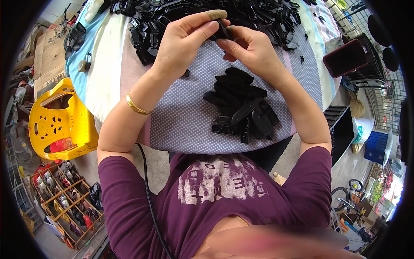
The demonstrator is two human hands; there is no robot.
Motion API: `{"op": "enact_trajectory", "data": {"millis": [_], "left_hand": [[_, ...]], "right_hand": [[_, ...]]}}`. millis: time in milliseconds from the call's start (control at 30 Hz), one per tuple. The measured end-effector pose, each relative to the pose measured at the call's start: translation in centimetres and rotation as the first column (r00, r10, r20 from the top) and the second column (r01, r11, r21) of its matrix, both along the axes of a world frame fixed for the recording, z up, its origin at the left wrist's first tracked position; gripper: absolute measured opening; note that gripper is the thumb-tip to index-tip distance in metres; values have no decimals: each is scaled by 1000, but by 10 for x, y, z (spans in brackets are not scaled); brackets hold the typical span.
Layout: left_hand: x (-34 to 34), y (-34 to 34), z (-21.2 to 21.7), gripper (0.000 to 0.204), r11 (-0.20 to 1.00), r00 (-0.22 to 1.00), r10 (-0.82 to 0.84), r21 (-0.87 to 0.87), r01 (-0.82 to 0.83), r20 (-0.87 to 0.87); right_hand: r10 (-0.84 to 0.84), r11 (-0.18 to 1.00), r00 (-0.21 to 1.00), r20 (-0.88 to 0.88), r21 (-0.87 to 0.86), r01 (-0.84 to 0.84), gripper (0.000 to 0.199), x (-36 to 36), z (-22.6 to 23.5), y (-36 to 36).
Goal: Inspecting and sorting black plastic clips at a workstation.
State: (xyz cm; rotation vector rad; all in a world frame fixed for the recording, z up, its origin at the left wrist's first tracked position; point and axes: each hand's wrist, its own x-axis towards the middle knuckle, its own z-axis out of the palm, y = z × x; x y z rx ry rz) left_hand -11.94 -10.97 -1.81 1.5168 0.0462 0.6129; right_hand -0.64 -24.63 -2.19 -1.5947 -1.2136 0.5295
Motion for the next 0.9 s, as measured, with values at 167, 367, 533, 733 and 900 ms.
{"op": "enact_trajectory", "data": {"millis": [167,367,533,733,900], "left_hand": [[-3,4,5,23,995,997,-74,68,75,-10],[-3,-1,6,21,995,999,-12,103,7,49],[-7,-18,17,26,795,998,1,605,-40,64],[-16,-48,4,32,581,945,-327,791,195,7],[4,10,-5,21,142,958,174,957,-255,229]], "right_hand": [[-50,991,950,307,131,10,23,-2,-3,-1],[-207,931,796,568,366,-19,30,3,-1,2],[-77,993,667,741,-2,118,36,23,-14,3],[-46,965,594,803,-119,236,32,14,-19,9],[-115,961,740,662,-115,252,41,22,-10,-1]]}}
